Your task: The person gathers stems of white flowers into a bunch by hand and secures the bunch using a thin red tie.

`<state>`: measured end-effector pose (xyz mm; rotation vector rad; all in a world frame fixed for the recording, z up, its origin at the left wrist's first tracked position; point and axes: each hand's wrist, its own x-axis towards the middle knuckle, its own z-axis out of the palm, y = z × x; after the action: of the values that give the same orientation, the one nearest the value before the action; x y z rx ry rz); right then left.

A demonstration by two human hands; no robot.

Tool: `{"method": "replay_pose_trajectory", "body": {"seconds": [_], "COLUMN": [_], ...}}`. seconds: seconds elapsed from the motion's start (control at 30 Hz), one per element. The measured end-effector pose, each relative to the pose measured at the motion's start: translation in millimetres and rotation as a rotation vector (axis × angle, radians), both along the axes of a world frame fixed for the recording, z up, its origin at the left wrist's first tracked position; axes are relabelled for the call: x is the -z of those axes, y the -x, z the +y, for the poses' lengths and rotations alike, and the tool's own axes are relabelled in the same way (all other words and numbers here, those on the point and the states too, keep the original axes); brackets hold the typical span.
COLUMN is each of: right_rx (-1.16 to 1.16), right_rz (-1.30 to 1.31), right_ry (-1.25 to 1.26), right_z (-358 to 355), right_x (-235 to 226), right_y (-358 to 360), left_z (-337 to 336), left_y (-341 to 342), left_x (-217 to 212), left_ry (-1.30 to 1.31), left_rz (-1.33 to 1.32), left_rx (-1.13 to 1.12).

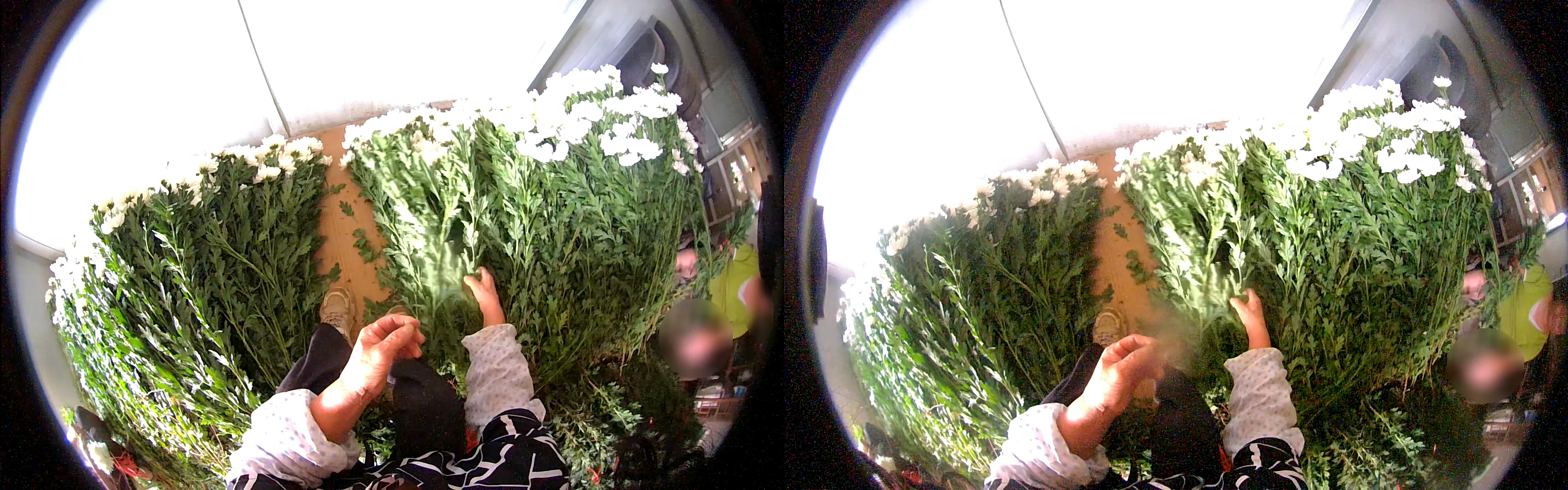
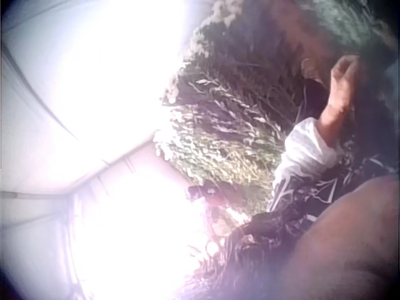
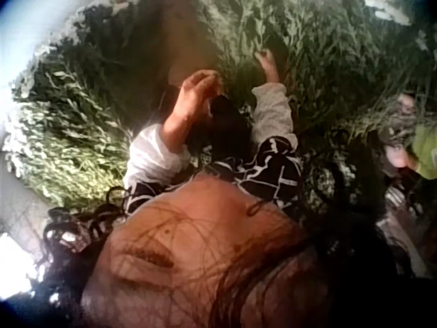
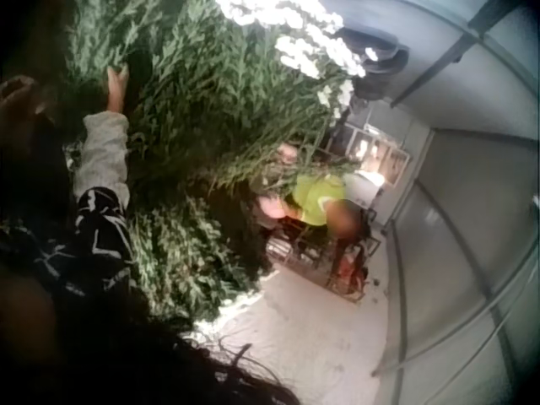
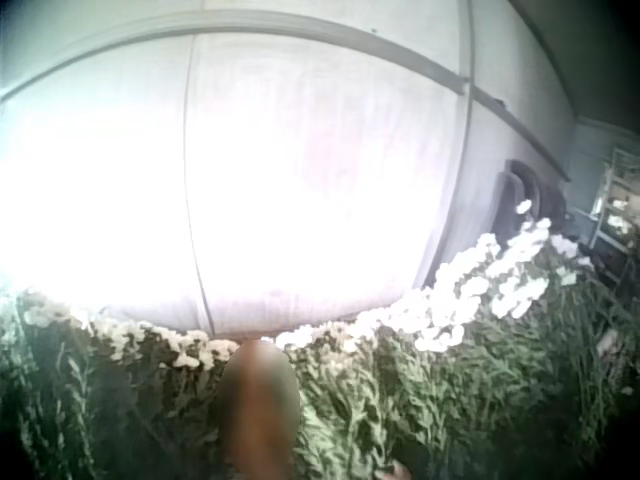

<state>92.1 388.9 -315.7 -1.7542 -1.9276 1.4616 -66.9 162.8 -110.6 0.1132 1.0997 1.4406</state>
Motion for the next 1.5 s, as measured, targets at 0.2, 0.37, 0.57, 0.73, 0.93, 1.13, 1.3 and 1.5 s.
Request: {"method": "replay_pose_trajectory", "body": {"seconds": [0.2,0.37,0.57,0.73,0.93,1.13,1.3,1.5], "right_rx": [0.032,0.149,0.594,0.586,0.234,-0.44,-0.849,-0.317], "right_rz": [0.14,0.267,0.583,0.899,1.004,0.502,0.123,0.089], "right_ry": [-0.435,-0.362,-0.298,-0.589,-0.689,-0.245,0.115,-0.714], "right_z": [-8.2,-35.0,-38.6,-64.5,-64.3,-103.9,-121.1,-33.9], "right_x": [12.2,-50.7,-118.6,-218.3,-359.6,-254.2,-170.3,50.1], "right_y": [0.1,-10.3,-37.7,-75.0,-72.8,-5.1,64.5,117.9], "left_z": [7.1,4.7,6.9,11.9,21.1,19.7,-3.5,-7.0], "left_y": [-1.7,1.5,0.5,-4.5,3.4,12.8,41.8,61.3], "left_x": [-3.8,11.5,11.5,3.4,8.6,-8.6,28.4,14.4], "left_ry": [0.035,-0.083,-0.1,-0.119,-0.141,-0.366,-0.181,0.053], "left_rz": [-0.005,-0.035,-0.028,-0.041,-0.039,0.063,-0.153,0.001], "left_rx": [-0.006,-0.071,-0.079,-0.088,-0.136,-0.324,-0.558,-0.728]}}
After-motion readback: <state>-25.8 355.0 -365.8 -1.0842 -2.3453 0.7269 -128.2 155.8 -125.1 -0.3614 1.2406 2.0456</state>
